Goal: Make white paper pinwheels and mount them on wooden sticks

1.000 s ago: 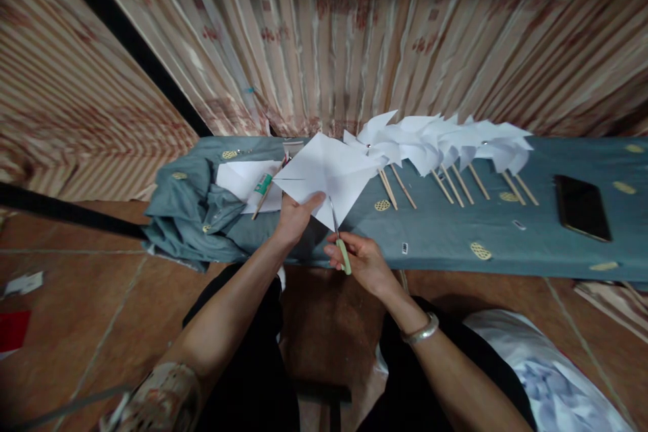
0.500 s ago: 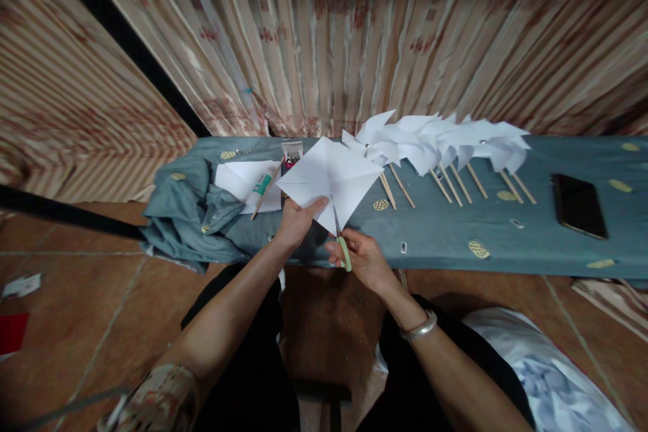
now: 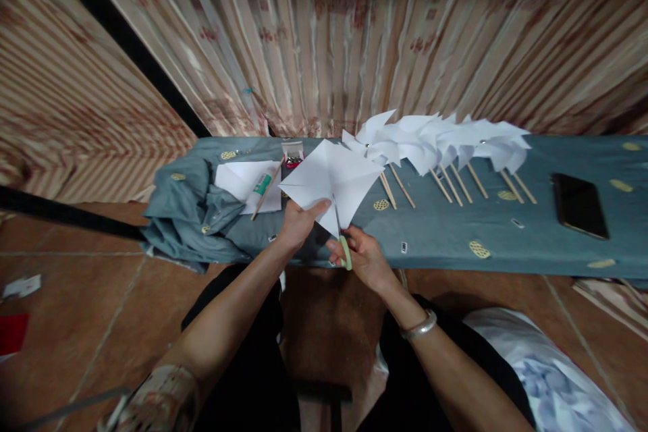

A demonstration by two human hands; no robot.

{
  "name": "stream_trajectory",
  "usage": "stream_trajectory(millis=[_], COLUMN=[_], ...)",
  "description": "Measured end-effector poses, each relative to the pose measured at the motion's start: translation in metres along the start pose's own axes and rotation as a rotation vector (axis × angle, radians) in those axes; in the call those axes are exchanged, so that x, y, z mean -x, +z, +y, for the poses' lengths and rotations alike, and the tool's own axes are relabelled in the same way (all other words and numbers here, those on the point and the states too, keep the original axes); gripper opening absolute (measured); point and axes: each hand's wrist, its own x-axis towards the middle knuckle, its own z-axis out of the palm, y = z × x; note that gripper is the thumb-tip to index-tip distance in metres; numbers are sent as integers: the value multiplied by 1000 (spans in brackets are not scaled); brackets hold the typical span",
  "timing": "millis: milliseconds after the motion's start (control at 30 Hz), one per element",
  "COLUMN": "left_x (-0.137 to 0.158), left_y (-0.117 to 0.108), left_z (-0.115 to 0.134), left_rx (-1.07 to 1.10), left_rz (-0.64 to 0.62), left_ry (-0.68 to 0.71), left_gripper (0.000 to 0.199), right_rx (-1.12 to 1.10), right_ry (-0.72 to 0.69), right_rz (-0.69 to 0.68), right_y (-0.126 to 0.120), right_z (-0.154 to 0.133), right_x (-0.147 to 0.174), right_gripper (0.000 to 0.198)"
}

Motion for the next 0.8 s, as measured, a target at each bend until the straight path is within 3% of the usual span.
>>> stream_trajectory(millis=[800], left_x=[0], left_y=[-2], left_z=[-3], left_rx=[-12], left_rz=[-10], left_ry=[20], left_gripper=[27], right_rx=[-27], right_ry=[20], right_rz=[-8], right_y=[-1], right_z=[0], right_x=[-2], right_gripper=[54])
